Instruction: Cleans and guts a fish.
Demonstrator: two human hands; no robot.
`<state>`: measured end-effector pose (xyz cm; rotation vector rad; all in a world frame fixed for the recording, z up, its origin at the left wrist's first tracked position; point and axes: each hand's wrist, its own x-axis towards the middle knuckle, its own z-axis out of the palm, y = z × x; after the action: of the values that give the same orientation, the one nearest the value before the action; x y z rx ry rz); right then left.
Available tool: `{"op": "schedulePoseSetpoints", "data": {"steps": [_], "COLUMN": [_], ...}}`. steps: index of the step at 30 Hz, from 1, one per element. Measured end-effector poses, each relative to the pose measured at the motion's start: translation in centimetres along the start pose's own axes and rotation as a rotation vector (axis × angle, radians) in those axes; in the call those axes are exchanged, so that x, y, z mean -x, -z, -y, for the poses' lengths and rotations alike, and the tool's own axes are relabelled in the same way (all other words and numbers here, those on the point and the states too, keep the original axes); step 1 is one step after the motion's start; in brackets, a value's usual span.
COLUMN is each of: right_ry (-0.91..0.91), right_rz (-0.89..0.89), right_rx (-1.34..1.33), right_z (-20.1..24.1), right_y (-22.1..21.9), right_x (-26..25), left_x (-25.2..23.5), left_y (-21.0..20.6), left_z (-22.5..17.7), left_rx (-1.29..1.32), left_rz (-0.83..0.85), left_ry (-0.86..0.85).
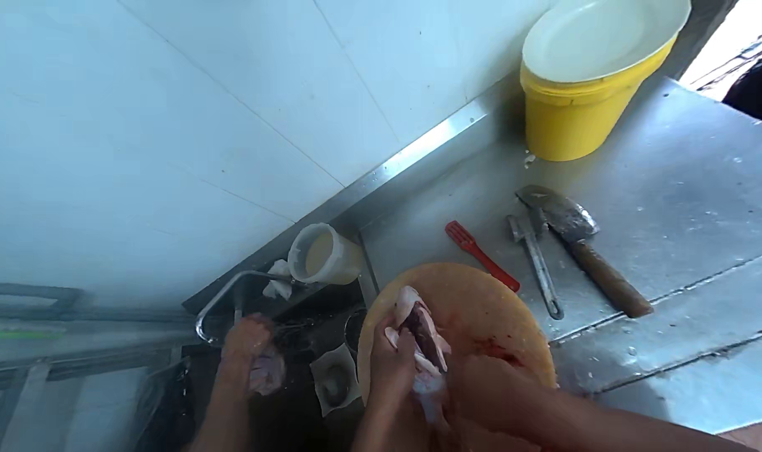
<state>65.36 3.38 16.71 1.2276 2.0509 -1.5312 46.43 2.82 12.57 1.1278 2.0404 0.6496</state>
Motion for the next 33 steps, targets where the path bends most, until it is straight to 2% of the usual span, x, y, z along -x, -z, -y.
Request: {"op": "schedulePoseSetpoints", "data": {"steps": [2, 4, 6, 9, 13, 15, 17, 19, 22, 24, 26, 28, 31, 33], "right_ry": [0.009, 0.001, 0.024, 0.101, 0.094, 0.082, 0.076, 0.081, 0.056, 0.026, 0.051, 0.086, 0.068, 0.109], "right_rz": [-0.067, -0.137, -0.087, 0.019, -0.124, -0.105, -0.032, 0.011, -0.092, -0.080, -0.029, 0.013, -0.117, -0.084], "right_rx": [-0.064, -0.112, -0.104, -0.070, -0.116, -0.075, -0.028, 0.014, -0.046, -0.042, -0.024, -0.009, -0.081, -0.074], "right_z": [-0.2, -0.4, -0.8, -1.3, -0.4, -0.6, -0.9, -1.0, -0.3, -0.5, -0.7, -0.8, -0.6, -0.8], "right_y": [2.0, 2.3, 0.3, -0.3, 2.9, 0.9, -0.7, 0.3, 2.9, 1.0, -0.8, 0.2, 3.0, 1.1], "right_x": [0.0, -2.1, -3.7, -2.0, -2.3, -3.7, -2.7, -1.4, -2.0, -3.6, -2.5, -1.3, -2.3, -3.4], "left_x": [-0.2, -0.1, 0.0, -0.5, -0.3, -0.1, -0.3, -0.5, -0.2, -0.2, -0.4, -0.8, -0.9, -0.9], "left_y": [0.1, -0.1, -0.2, 0.1, 0.0, 0.0, 0.3, 0.6, 0.4, 0.3, 0.6, 0.8, 0.6, 0.6], "left_z": [-0.2, -0.5, -0.7, -0.7, -0.7, -0.8, -0.6, -0.3, -0.5, -0.5, -0.4, -0.4, -0.5, -0.6], "left_rx": [0.020, -0.005, -0.050, -0.060, -0.083, -0.131, -0.131, -0.106, -0.099, -0.103, -0.099, -0.076, -0.073, -0.099], "left_rz": [0.026, 0.051, 0.064, 0.053, 0.096, 0.114, 0.104, 0.098, 0.147, 0.157, 0.154, 0.140, 0.185, 0.196], "left_ry": [0.002, 0.015, 0.009, -0.025, 0.015, 0.009, -0.022, -0.040, -0.015, -0.016, -0.032, -0.046, -0.019, 0.004]}}
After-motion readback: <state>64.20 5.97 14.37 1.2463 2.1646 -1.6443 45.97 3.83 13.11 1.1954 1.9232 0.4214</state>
